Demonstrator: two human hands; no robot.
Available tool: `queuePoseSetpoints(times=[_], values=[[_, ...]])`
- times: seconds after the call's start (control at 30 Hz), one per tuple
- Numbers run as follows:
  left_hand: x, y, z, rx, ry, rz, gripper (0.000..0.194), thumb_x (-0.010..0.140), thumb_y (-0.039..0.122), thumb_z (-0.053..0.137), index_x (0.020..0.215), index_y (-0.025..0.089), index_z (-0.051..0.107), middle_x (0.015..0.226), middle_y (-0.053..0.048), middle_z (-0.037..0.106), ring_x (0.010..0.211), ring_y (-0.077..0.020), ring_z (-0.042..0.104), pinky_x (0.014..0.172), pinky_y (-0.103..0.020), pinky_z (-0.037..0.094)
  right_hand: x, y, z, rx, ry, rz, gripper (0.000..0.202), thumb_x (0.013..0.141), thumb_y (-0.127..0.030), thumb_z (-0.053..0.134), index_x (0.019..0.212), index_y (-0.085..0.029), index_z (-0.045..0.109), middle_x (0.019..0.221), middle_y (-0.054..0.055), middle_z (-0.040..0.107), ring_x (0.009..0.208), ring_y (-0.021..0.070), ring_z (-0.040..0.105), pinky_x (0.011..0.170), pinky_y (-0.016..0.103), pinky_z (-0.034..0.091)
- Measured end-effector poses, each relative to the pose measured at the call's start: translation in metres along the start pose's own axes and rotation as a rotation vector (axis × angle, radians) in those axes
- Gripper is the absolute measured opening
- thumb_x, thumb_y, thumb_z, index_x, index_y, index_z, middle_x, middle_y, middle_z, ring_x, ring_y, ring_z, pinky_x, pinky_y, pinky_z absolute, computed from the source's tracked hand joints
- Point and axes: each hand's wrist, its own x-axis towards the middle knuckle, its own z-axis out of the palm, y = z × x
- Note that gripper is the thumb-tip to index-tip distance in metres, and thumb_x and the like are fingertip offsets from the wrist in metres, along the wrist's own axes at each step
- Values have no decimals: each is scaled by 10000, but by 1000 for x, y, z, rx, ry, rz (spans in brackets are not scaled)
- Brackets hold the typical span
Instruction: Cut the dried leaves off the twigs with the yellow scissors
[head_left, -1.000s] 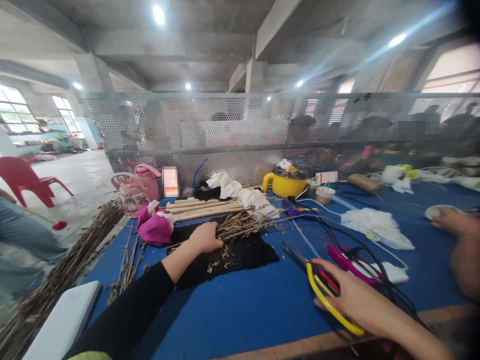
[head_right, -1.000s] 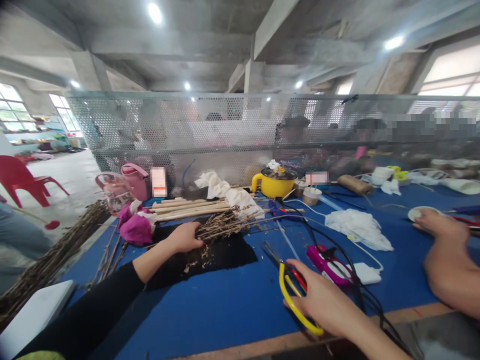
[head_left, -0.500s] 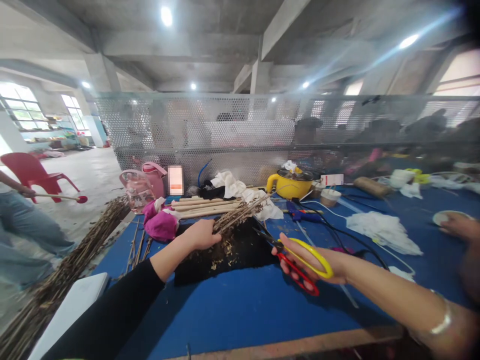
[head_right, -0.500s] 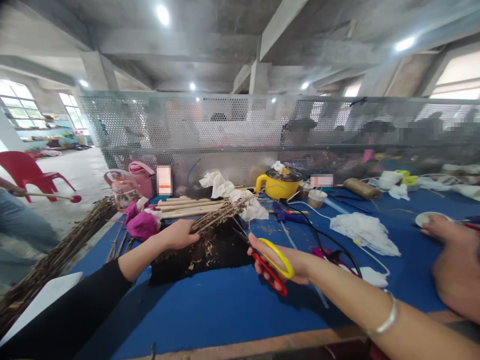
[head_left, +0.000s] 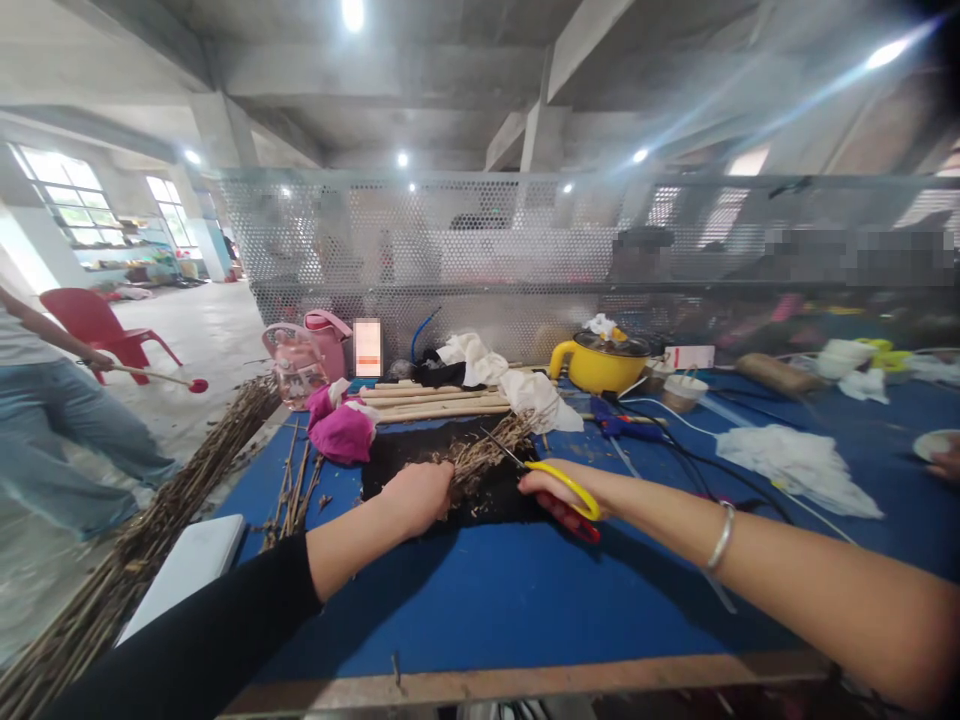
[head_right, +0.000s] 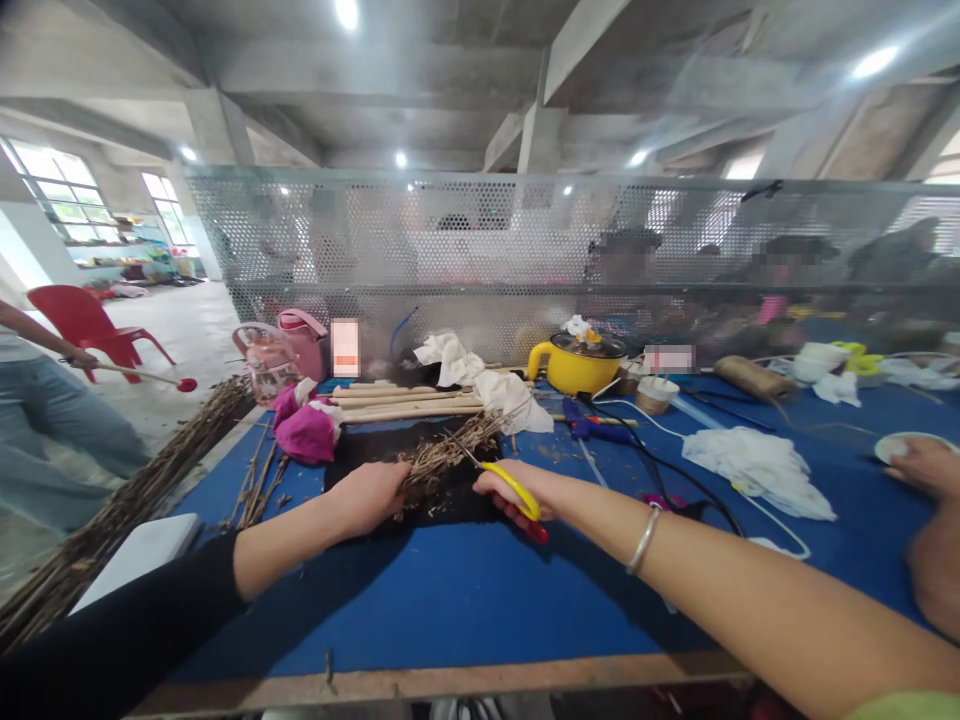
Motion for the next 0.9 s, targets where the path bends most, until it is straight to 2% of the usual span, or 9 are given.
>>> queuePoseSetpoints(times=[0.1,0.23,0.3,0.37,0.47,0.53,0.7,0.9], values=[[2,-2,2,17,-22,-20,192,772,171,449,936,161,549,929,-137,670,854,-280,649,721,-365,499,4,8,5,-63,49,-50,255,758,-292,470,542,-182,391,344,-71,268,255,54,238,275,186,194],[3,-3,3,27,-43,-14,196,772,163,466,946,156,556,921,-141,668,850,-275,650,712,-347,501,2,11,4,-118,86,-94,206,718,-252,532,559,-163,436,349,-63,274,285,42,246,314,186,198],[3,-5,4,36,-37,-8,192,781,156,454,943,158,557,909,-134,667,841,-264,652,702,-330,502,0,8,1,-138,75,-80,236,717,-298,560,565,-159,446,348,-63,278,288,45,256,315,190,212],[2,-7,4,45,-17,18,195,791,156,438,947,168,555,901,-120,665,832,-253,653,695,-320,503,-1,2,-3,-140,49,-54,290,745,-422,534,627,-166,467,362,-67,304,285,56,273,305,191,236],[0,-10,2,52,17,91,216,799,173,435,988,187,540,914,-99,660,832,-238,651,699,-311,502,-1,-9,-7,-69,-34,27,499,735,-688,389,752,-193,456,407,-75,356,297,69,303,301,198,293],[-2,-11,0,65,30,116,227,800,169,431,1002,188,534,928,-98,657,840,-231,648,711,-308,500,1,-14,-4,-47,-40,33,607,694,-782,308,761,-194,442,422,-80,352,312,60,302,316,196,314],[0,-21,4,101,11,102,227,779,140,425,964,181,551,919,-106,659,829,-248,648,691,-332,509,10,-9,13,-255,138,-123,629,725,-761,292,667,-162,476,394,-62,344,338,67,323,368,210,326],[2,-30,11,105,8,91,250,767,119,423,963,187,563,925,-100,658,842,-237,645,701,-311,508,17,2,13,-368,196,-247,572,766,-670,377,572,-149,516,426,-19,424,407,98,403,448,228,357]])
